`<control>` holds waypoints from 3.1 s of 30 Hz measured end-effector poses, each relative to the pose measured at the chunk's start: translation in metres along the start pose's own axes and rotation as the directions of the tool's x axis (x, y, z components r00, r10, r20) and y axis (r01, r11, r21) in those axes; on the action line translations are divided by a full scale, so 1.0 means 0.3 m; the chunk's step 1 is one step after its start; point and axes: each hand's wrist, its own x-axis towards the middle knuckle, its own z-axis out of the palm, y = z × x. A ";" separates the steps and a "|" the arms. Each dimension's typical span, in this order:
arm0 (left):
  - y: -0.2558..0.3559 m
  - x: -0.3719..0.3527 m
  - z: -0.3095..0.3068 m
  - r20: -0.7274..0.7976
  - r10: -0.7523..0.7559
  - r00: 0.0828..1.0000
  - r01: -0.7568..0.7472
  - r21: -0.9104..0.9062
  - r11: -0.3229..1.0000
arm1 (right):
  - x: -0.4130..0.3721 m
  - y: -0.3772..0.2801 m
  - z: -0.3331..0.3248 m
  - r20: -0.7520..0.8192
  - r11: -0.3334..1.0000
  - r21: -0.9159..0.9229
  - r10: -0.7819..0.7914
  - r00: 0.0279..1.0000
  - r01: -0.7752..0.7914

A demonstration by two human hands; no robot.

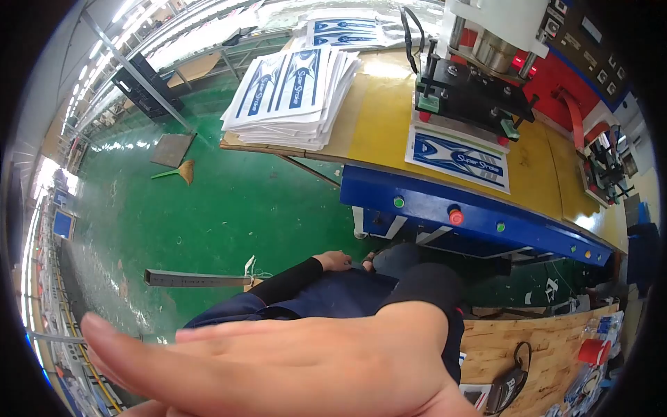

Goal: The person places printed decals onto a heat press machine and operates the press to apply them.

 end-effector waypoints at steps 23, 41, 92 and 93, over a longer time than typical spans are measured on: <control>-0.068 0.049 0.043 -0.010 -0.055 0.998 0.056 0.026 0.998 | -0.060 0.137 -0.065 0.203 0.915 0.379 -0.229 0.952 0.140; -0.046 0.046 0.026 -0.062 0.075 0.995 -0.069 0.090 0.993 | -0.197 -0.115 -0.131 -0.087 0.911 -0.173 -0.392 0.916 0.374; 0.403 0.106 -0.960 -0.834 0.229 0.501 0.044 0.290 0.956 | -0.937 -0.264 -1.311 -0.658 -0.728 -0.369 -0.233 0.716 -0.577; 0.402 0.111 -0.960 -0.833 0.254 0.492 0.008 0.296 0.955 | -0.939 -0.264 -1.314 -0.652 -0.741 -0.358 -0.237 0.720 -0.568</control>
